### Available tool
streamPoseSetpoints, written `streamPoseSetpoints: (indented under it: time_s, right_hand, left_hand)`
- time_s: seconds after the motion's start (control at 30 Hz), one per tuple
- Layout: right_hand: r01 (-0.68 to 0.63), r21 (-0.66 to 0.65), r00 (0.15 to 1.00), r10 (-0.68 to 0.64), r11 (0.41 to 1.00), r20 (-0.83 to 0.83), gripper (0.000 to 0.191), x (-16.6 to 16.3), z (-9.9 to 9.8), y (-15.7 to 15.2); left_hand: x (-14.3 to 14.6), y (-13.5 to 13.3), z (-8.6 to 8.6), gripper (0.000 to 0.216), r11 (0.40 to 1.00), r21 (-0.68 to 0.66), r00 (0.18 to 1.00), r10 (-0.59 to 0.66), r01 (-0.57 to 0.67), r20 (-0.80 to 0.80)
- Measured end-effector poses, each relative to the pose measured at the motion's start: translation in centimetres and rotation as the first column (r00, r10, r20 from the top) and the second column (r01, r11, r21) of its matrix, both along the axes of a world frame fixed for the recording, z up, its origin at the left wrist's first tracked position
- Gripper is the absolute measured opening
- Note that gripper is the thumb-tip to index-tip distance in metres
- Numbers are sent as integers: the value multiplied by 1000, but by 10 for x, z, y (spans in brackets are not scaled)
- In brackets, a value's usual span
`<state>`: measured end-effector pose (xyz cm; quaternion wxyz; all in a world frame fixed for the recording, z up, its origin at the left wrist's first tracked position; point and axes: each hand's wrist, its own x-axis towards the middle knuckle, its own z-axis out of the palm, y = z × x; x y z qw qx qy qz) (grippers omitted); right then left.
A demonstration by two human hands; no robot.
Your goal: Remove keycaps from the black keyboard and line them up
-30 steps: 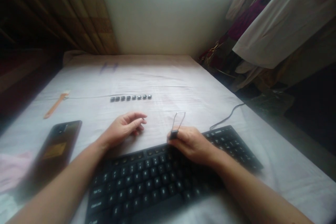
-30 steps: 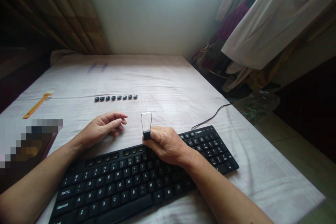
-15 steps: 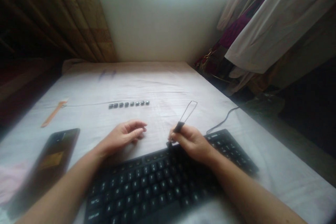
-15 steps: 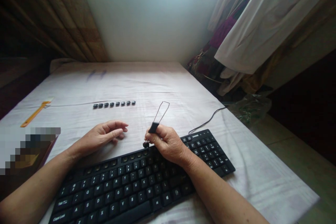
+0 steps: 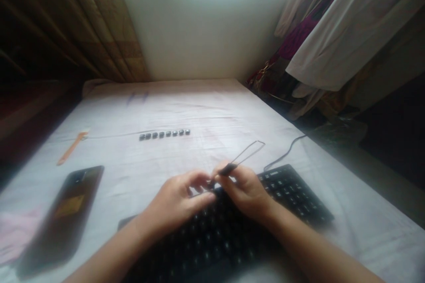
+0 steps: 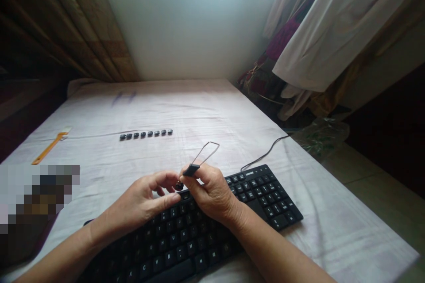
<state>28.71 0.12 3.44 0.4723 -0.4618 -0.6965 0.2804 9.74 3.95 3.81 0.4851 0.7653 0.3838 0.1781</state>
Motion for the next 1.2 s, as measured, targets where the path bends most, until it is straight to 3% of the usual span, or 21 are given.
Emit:
streamPoseSetpoints:
  time_s: [0.27, 0.43, 0.63, 0.83, 0.97, 1.2]
  right_hand:
    - [-38, 93, 999, 40, 995, -21, 12, -4, 0, -1]
    - [47, 128, 999, -45, 991, -20, 13, 1, -2, 3]
    - [-11, 224, 956, -55, 975, 288, 20, 16, -10, 9]
    - [-169, 288, 791, -44, 943, 611, 24, 15, -6, 5]
    - [-228, 296, 716, -46, 928, 697, 18, 11, -4, 3]
    - [-265, 265, 672, -20, 927, 741, 14, 10, -2, 1]
  left_hand:
    - [1, 1, -3, 19, 985, -160, 993, 72, -57, 92]
    - [-2, 7, -9, 22, 967, -250, 993, 79, -54, 92]
    - [-7, 22, -8, 23, 948, -273, 977, 195, -166, 83]
    - [-8, 28, -13, 27, 922, -293, 950, 293, -252, 107]
    - [-10, 27, -21, 27, 935, -270, 960, 264, -232, 88]
    - [-12, 27, -27, 27, 920, -340, 959, 252, -194, 133]
